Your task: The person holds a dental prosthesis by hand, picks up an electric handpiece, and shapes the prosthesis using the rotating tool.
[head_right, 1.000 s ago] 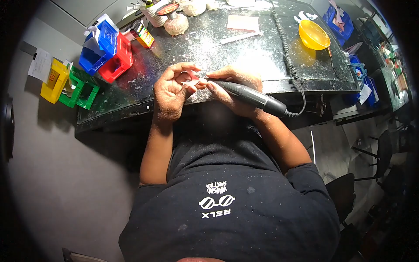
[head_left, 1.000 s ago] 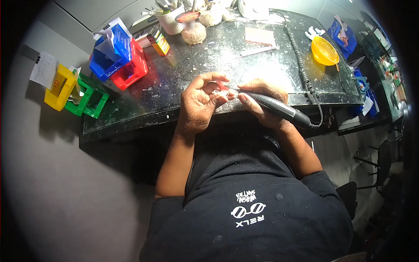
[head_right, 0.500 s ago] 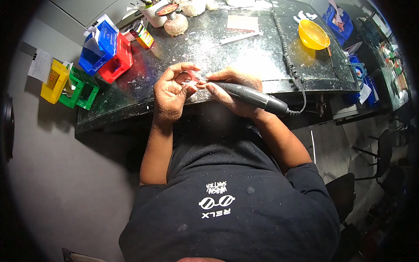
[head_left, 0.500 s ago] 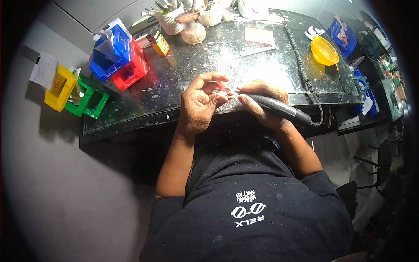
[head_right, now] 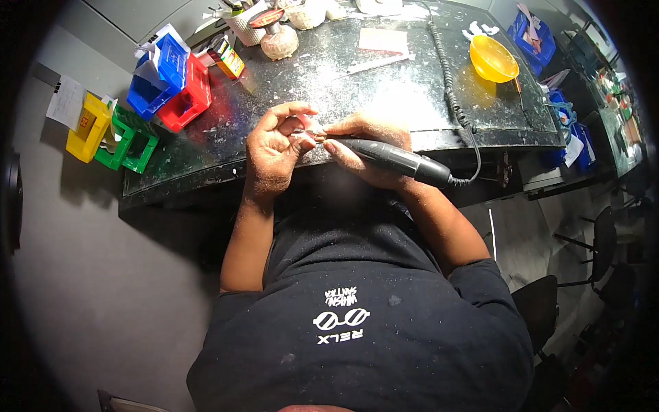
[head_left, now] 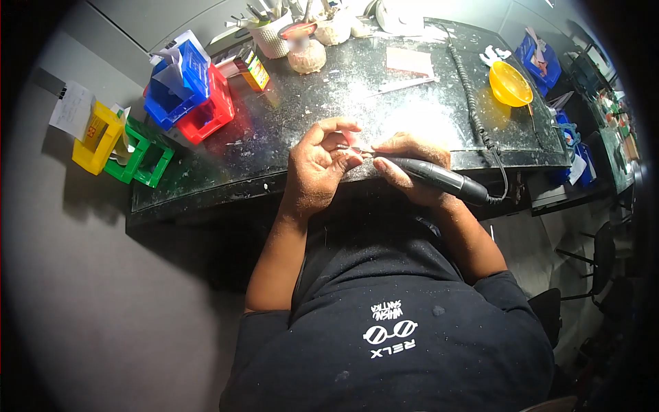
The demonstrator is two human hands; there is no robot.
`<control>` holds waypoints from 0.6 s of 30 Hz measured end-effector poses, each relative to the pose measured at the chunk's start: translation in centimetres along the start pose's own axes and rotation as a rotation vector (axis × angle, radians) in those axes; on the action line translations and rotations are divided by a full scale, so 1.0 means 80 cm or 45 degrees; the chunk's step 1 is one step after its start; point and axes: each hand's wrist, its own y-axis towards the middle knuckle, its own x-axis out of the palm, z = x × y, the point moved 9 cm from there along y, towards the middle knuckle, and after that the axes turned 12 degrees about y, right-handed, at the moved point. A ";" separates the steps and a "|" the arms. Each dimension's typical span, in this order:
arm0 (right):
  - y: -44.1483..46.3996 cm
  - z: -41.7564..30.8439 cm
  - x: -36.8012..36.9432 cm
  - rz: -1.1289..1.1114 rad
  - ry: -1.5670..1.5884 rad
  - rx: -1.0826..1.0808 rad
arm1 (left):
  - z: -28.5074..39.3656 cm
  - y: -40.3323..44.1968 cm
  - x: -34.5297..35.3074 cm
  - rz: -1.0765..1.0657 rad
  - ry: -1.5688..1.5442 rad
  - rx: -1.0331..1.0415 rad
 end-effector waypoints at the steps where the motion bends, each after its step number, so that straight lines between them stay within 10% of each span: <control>1: -0.001 0.000 -0.001 -0.002 -0.010 0.003 | 0.001 0.000 0.000 0.002 0.037 0.016; 18: -0.001 0.007 -0.002 0.048 0.021 0.050 | 0.000 -0.001 0.001 -0.003 0.033 -0.025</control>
